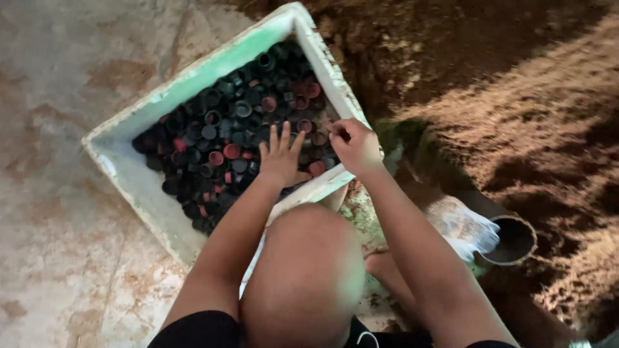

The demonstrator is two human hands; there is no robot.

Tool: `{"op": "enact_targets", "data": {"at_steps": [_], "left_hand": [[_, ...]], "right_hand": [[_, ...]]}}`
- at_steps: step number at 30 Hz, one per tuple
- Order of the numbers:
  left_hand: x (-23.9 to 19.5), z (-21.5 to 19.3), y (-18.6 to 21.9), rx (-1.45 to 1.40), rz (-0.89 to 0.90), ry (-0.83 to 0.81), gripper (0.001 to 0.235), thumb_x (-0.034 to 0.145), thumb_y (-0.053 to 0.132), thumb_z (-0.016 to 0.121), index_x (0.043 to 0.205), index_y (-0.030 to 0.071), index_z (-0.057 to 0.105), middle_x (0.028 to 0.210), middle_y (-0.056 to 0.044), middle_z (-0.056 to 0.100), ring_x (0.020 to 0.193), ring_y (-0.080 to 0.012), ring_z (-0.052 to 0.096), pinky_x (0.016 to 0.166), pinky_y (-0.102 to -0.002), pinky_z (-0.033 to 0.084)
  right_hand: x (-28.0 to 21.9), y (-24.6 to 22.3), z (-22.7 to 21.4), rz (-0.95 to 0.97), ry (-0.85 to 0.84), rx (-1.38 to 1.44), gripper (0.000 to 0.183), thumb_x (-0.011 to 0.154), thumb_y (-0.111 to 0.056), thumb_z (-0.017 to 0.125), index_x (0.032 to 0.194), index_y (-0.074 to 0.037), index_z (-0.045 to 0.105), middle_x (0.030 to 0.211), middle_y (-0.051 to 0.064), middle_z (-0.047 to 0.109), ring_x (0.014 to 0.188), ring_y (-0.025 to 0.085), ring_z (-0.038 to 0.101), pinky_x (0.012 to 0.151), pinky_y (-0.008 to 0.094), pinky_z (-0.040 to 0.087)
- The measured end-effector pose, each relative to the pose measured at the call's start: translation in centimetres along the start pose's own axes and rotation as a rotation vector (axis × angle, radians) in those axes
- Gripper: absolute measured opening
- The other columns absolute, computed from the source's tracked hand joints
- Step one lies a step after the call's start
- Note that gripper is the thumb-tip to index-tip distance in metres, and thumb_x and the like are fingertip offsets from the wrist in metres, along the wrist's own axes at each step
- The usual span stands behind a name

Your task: The person scoops soil from a large pile into a cylindrical container and then pours it into small plastic bags. They tie the bags with rubber bands and place them on the floor. Later, they use the container to fill a larger plastic bag with soil.

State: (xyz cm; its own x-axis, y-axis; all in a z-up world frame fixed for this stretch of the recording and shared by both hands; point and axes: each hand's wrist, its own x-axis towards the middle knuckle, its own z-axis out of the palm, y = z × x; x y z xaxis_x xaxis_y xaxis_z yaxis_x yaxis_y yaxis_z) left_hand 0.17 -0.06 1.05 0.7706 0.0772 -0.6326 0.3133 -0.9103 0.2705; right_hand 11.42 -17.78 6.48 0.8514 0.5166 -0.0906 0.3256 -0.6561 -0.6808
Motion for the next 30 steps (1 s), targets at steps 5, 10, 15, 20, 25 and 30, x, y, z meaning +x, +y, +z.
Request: {"op": "enact_targets", "data": {"at_steps": [5, 10, 15, 20, 25, 30], "left_hand": [[-1.2, -3.6, 2.1, 0.093, -0.071, -0.039, 0.108, 0.084, 0.071, 0.062, 0.168, 0.028, 0.01, 0.173, -0.018, -0.009, 0.157, -0.0448, -0.01, 0.12, -0.068, 0.0], [-2.8, -8.4, 6.3, -0.2, 0.213, 0.027, 0.08, 0.084, 0.063, 0.067, 0.153, 0.029, 0.044, 0.158, -0.009, 0.039, 0.142, -0.034, 0.041, 0.113, -0.05, 0.036], [-2.5, -13.1, 12.2, -0.583, 0.544, -0.104, 0.068, 0.085, 0.046, 0.075, 0.145, 0.022, 0.056, 0.149, -0.008, 0.059, 0.133, -0.0318, 0.059, 0.114, -0.045, 0.046], [-6.9, -18.0, 20.6, -0.376, 0.758, -0.043, 0.034, 0.09, 0.042, 0.075, 0.119, 0.024, 0.076, 0.114, 0.001, 0.076, 0.102, -0.027, 0.075, 0.092, -0.037, 0.06], [-8.4, -19.7, 26.1, -0.267, 0.899, 0.039, 0.021, 0.093, 0.044, 0.067, 0.096, 0.024, 0.074, 0.096, 0.0, 0.076, 0.101, -0.0305, 0.071, 0.087, -0.041, 0.055], [-8.2, -19.1, 30.2, -0.373, 0.908, 0.005, 0.02, 0.095, 0.041, 0.066, 0.098, 0.023, 0.074, 0.096, -0.001, 0.077, 0.103, -0.0283, 0.072, 0.088, -0.04, 0.054]], "right_hand": [[-4.3, -1.9, -5.5, 0.128, 0.132, 0.289, 0.016, 0.083, -0.018, 0.079, 0.099, -0.015, 0.078, 0.088, 0.005, 0.075, 0.088, 0.021, 0.074, 0.073, 0.032, 0.063], [-7.5, -3.1, -11.2, 0.093, 0.164, 0.198, 0.014, 0.083, -0.014, 0.079, 0.096, -0.012, 0.077, 0.085, 0.007, 0.074, 0.086, 0.024, 0.074, 0.072, 0.035, 0.063], [-9.7, -1.8, -16.1, 0.069, 0.152, 0.072, 0.011, 0.083, -0.014, 0.076, 0.094, -0.014, 0.075, 0.086, 0.005, 0.073, 0.086, 0.024, 0.072, 0.073, 0.036, 0.061], [-12.5, -2.8, -21.7, 0.2, 0.105, 0.064, 0.022, 0.08, -0.015, 0.077, 0.101, -0.009, 0.075, 0.091, 0.011, 0.075, 0.093, 0.028, 0.073, 0.079, 0.041, 0.059], [-14.3, -1.4, -26.8, 0.354, 0.1, 0.026, 0.027, 0.078, -0.026, 0.08, 0.103, -0.017, 0.076, 0.089, 0.006, 0.076, 0.093, 0.025, 0.073, 0.079, 0.043, 0.058], [-14.9, -0.4, -30.0, 0.456, 0.104, 0.083, 0.024, 0.077, -0.03, 0.081, 0.1, -0.022, 0.076, 0.086, -0.002, 0.076, 0.092, 0.017, 0.073, 0.08, 0.037, 0.058]]}}
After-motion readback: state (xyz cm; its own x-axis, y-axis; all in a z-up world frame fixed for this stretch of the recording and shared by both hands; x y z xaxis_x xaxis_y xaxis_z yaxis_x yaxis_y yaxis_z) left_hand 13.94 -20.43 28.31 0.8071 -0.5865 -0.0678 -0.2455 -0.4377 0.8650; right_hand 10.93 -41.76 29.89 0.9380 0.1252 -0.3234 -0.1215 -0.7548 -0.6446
